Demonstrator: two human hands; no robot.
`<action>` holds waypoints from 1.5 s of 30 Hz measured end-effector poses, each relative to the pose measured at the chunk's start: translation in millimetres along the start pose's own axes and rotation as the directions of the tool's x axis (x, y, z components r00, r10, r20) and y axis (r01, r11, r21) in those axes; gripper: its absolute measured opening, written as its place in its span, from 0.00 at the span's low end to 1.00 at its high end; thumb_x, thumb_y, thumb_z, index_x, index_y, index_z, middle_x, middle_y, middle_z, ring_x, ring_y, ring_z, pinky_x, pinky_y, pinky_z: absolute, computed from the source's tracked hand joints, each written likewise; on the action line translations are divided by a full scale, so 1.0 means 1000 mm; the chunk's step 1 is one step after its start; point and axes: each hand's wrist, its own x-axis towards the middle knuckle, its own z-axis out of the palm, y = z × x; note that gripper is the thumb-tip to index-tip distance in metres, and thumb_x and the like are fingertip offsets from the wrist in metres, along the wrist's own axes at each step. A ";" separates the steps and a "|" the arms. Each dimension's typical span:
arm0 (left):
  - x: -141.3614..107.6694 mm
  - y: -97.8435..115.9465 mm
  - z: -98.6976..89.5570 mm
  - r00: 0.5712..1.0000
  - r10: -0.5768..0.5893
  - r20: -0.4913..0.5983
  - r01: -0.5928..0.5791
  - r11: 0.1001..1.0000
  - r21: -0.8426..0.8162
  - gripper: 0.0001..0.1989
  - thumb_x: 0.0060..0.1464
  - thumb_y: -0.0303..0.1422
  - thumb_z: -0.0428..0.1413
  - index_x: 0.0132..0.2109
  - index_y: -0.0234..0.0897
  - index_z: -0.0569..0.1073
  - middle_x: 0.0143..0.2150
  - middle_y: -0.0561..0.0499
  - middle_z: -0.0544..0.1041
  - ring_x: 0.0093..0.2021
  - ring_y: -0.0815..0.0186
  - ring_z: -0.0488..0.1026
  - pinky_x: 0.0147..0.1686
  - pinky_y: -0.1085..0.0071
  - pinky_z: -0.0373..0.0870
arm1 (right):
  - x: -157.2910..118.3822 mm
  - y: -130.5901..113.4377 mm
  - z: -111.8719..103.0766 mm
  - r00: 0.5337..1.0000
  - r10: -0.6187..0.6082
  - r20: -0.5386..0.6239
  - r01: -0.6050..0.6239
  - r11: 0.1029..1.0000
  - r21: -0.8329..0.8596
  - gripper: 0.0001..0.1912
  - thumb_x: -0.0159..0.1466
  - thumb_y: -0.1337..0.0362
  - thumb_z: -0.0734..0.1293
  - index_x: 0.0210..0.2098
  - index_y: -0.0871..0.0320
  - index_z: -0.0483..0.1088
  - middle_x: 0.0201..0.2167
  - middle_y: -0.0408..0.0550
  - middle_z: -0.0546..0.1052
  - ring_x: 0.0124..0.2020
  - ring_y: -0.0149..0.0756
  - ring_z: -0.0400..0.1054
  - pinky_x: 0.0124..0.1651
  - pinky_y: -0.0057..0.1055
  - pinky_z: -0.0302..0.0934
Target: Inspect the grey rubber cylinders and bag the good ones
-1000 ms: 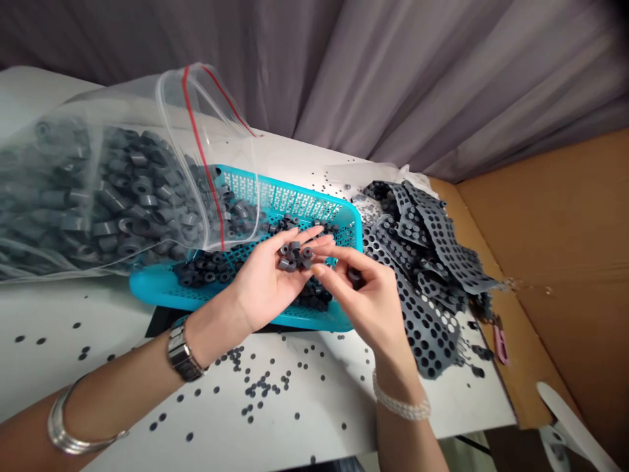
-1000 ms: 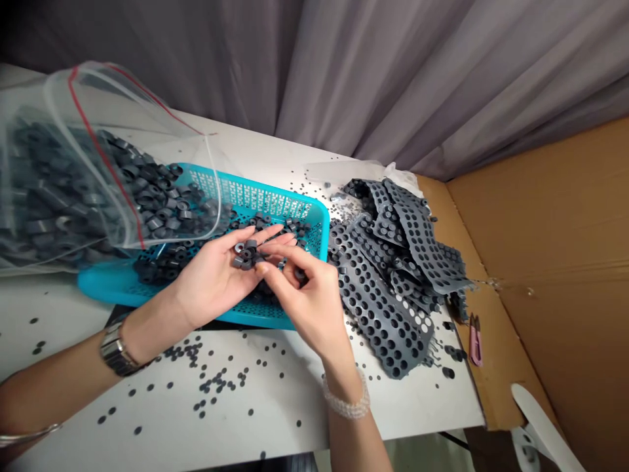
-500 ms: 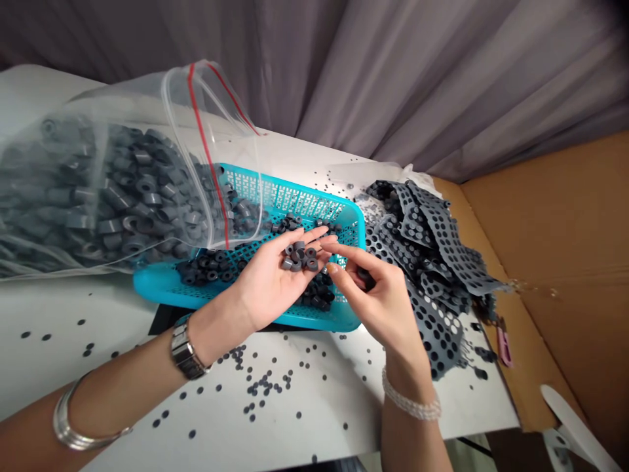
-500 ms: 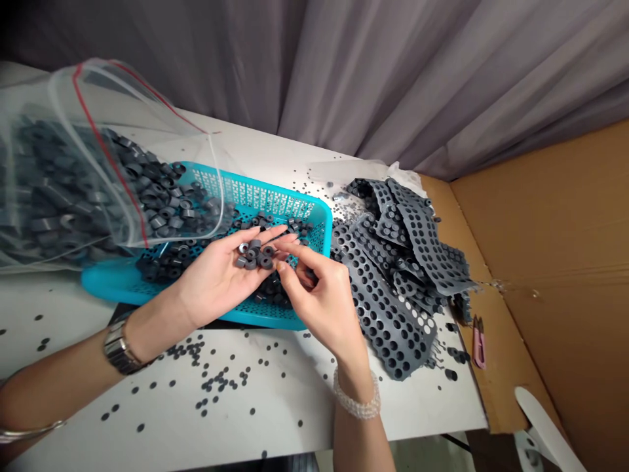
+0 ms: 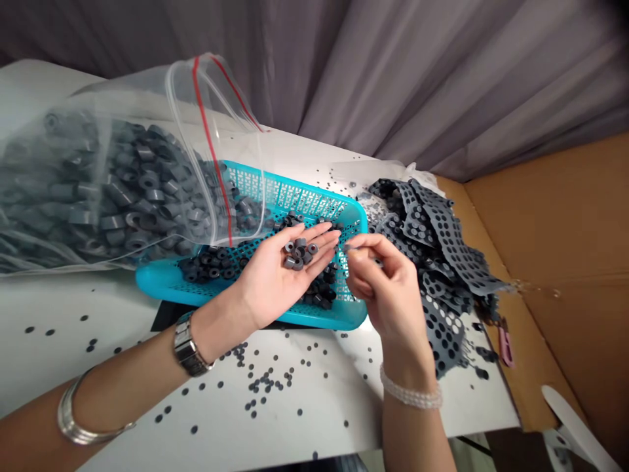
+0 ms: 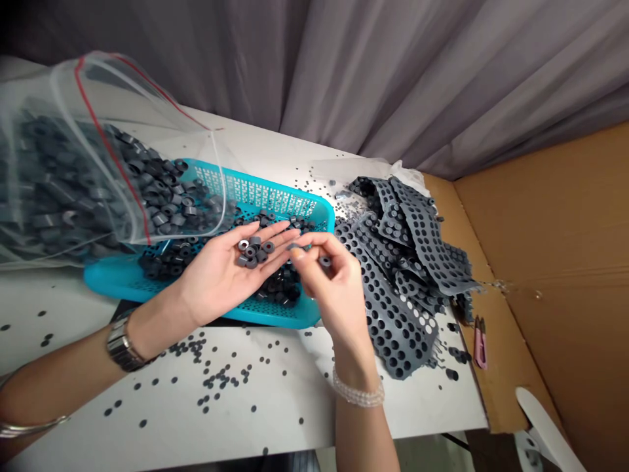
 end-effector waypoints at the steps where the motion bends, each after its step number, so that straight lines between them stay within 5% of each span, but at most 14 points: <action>1: -0.001 0.000 0.000 1.000 -0.002 0.007 0.002 1.000 -0.011 0.22 0.61 0.31 0.49 0.59 0.24 0.66 0.56 0.36 0.74 0.57 0.59 0.71 0.56 0.67 0.69 | 0.001 -0.002 -0.003 0.998 0.056 0.023 -0.059 0.984 0.167 0.05 0.60 0.60 0.65 0.34 0.54 0.70 0.20 0.36 0.57 0.17 0.25 0.47 0.18 0.24 0.41; 4: -0.001 -0.001 0.000 0.999 -0.009 0.037 0.010 1.000 -0.025 0.22 0.60 0.31 0.50 0.59 0.24 0.66 0.56 0.37 0.74 0.57 0.59 0.71 0.58 0.65 0.67 | 0.005 -0.005 -0.007 0.981 0.154 0.118 -0.191 0.873 0.449 0.11 0.59 0.56 0.60 0.29 0.56 0.68 0.22 0.41 0.63 0.16 0.25 0.50 0.15 0.24 0.38; 7: -0.001 -0.001 0.000 0.999 -0.022 0.049 0.023 0.999 -0.026 0.22 0.60 0.31 0.51 0.59 0.24 0.66 0.55 0.37 0.75 0.56 0.59 0.71 0.58 0.65 0.67 | 0.007 -0.002 -0.004 0.980 0.178 0.092 -0.200 0.877 0.437 0.14 0.62 0.56 0.61 0.25 0.57 0.67 0.20 0.40 0.64 0.13 0.22 0.46 0.14 0.23 0.36; 9: 0.000 -0.001 0.000 0.998 -0.031 0.055 0.032 0.999 -0.027 0.21 0.61 0.30 0.50 0.58 0.23 0.67 0.51 0.38 0.77 0.54 0.60 0.73 0.58 0.65 0.67 | 0.005 0.001 0.000 0.993 0.115 0.022 -0.116 0.952 0.285 0.11 0.63 0.57 0.63 0.30 0.57 0.71 0.19 0.37 0.64 0.13 0.21 0.45 0.14 0.23 0.39; 11: 0.000 -0.001 0.000 0.998 -0.033 0.055 0.034 0.999 -0.021 0.20 0.61 0.30 0.49 0.57 0.22 0.68 0.45 0.40 0.79 0.50 0.62 0.75 0.56 0.65 0.68 | 0.002 0.003 0.004 0.999 -0.028 -0.023 0.027 1.000 -0.015 0.09 0.64 0.60 0.65 0.41 0.54 0.74 0.22 0.39 0.69 0.17 0.24 0.55 0.19 0.23 0.51; 15: 0.000 0.000 0.002 0.999 -0.039 0.034 0.037 0.999 0.040 0.21 0.61 0.31 0.48 0.57 0.23 0.69 0.43 0.41 0.79 0.48 0.62 0.75 0.53 0.67 0.70 | -0.004 0.003 0.009 0.969 -0.219 0.115 0.247 0.844 -0.477 0.14 0.66 0.64 0.63 0.49 0.55 0.74 0.41 0.48 0.78 0.39 0.35 0.70 0.43 0.33 0.64; 19: -0.001 0.000 0.003 0.999 -0.047 0.015 0.046 0.997 0.054 0.23 0.61 0.32 0.48 0.60 0.22 0.66 0.49 0.37 0.78 0.53 0.60 0.73 0.54 0.68 0.69 | -0.003 0.004 0.010 0.960 -0.227 0.164 0.281 0.785 -0.552 0.13 0.65 0.64 0.65 0.48 0.56 0.75 0.39 0.49 0.78 0.36 0.35 0.70 0.42 0.32 0.63; 22: 0.000 -0.001 0.001 0.997 -0.053 0.056 0.051 0.998 0.032 0.24 0.61 0.32 0.49 0.60 0.22 0.66 0.48 0.38 0.78 0.51 0.61 0.74 0.54 0.67 0.69 | 0.000 0.004 0.008 0.987 -0.154 0.046 0.159 0.888 -0.432 0.09 0.62 0.63 0.67 0.42 0.56 0.76 0.29 0.44 0.74 0.26 0.30 0.63 0.33 0.29 0.61; 25: 0.001 -0.001 -0.002 0.995 -0.067 0.078 0.067 0.998 0.008 0.23 0.61 0.32 0.48 0.60 0.23 0.66 0.47 0.38 0.79 0.51 0.61 0.75 0.56 0.65 0.68 | 0.003 0.002 0.001 0.996 0.090 0.008 -0.090 0.996 0.010 0.10 0.62 0.58 0.66 0.40 0.56 0.74 0.17 0.35 0.57 0.16 0.24 0.44 0.18 0.24 0.45; 29: -0.001 -0.001 -0.001 0.996 -0.065 0.055 0.064 0.998 0.013 0.25 0.60 0.33 0.49 0.61 0.22 0.65 0.55 0.35 0.75 0.58 0.58 0.69 0.59 0.65 0.65 | 0.008 -0.001 -0.008 0.952 0.245 0.184 -0.302 0.853 0.426 0.13 0.66 0.57 0.58 0.33 0.57 0.69 0.19 0.34 0.48 0.17 0.25 0.32 0.14 0.23 0.32; 34: -0.001 0.000 0.000 0.997 -0.068 0.038 0.067 0.998 0.016 0.26 0.60 0.33 0.48 0.63 0.23 0.62 0.59 0.35 0.72 0.61 0.58 0.67 0.59 0.66 0.65 | 0.009 -0.001 -0.007 0.962 0.238 0.134 -0.274 0.849 0.452 0.14 0.66 0.61 0.54 0.32 0.56 0.67 0.22 0.38 0.54 0.18 0.27 0.35 0.14 0.23 0.36; 38: 0.001 0.000 -0.003 0.998 -0.048 0.036 0.048 0.999 0.001 0.26 0.59 0.32 0.49 0.62 0.22 0.63 0.59 0.34 0.71 0.60 0.57 0.67 0.59 0.64 0.64 | 0.015 0.006 -0.016 0.973 0.222 0.054 -0.222 0.860 0.460 0.12 0.65 0.61 0.55 0.32 0.56 0.68 0.25 0.45 0.64 0.20 0.29 0.50 0.17 0.25 0.50; 42: 0.005 -0.003 -0.006 0.999 -0.045 0.014 0.046 0.999 -0.025 0.25 0.58 0.31 0.49 0.60 0.23 0.64 0.58 0.34 0.72 0.60 0.58 0.67 0.58 0.65 0.65 | 0.043 0.014 -0.026 0.971 0.176 -0.161 -0.067 0.848 0.526 0.10 0.61 0.64 0.56 0.30 0.55 0.68 0.30 0.49 0.71 0.32 0.35 0.67 0.35 0.33 0.66; 45: 0.009 -0.005 -0.012 0.999 -0.028 0.017 0.029 0.998 -0.057 0.19 0.57 0.31 0.49 0.52 0.22 0.70 0.50 0.33 0.76 0.54 0.57 0.73 0.53 0.66 0.69 | 0.070 0.005 0.004 0.940 0.104 -0.324 0.102 0.822 0.560 0.16 0.63 0.61 0.52 0.32 0.56 0.70 0.34 0.51 0.74 0.41 0.36 0.71 0.48 0.39 0.65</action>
